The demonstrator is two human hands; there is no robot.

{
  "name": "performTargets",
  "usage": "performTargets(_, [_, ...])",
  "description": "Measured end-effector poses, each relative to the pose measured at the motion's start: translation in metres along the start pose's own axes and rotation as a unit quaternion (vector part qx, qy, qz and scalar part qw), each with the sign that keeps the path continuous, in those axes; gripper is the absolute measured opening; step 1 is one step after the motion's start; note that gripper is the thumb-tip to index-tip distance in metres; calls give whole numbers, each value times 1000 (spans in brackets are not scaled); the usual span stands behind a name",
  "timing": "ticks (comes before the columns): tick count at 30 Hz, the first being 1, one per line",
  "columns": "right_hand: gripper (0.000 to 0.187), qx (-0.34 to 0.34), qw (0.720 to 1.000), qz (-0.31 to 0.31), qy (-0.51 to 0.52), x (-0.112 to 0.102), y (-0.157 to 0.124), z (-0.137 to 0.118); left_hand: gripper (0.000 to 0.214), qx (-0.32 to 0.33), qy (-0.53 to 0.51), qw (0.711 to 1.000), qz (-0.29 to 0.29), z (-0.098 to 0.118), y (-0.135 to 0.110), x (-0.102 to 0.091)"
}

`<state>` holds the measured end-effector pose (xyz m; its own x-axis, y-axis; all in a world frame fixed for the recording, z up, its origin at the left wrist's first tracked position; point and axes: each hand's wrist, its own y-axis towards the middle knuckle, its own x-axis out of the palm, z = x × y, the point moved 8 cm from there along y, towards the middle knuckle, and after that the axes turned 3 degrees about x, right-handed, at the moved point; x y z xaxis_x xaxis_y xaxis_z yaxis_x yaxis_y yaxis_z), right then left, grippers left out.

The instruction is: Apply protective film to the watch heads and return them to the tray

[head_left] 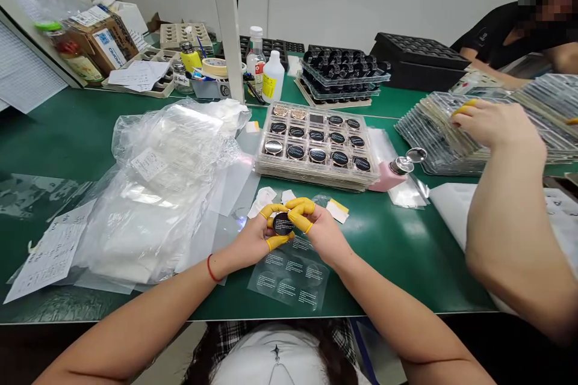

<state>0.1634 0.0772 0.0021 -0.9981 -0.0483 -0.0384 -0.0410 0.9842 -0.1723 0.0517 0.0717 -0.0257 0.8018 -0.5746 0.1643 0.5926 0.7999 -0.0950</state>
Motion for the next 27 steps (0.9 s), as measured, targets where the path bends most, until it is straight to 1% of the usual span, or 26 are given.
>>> performTargets(7, [22, -10, 1000, -4, -23, 1, 0, 3, 45, -4, -15, 1000, -9, 6, -2, 3])
performTargets(15, [20, -46, 995, 2, -88, 1, -2, -7, 46, -7, -39, 999, -12, 3, -2, 3])
performTargets(27, [14, -76, 990, 23, -117, 1, -5, -12, 46, -2, -37, 999, -8, 0, -2, 2])
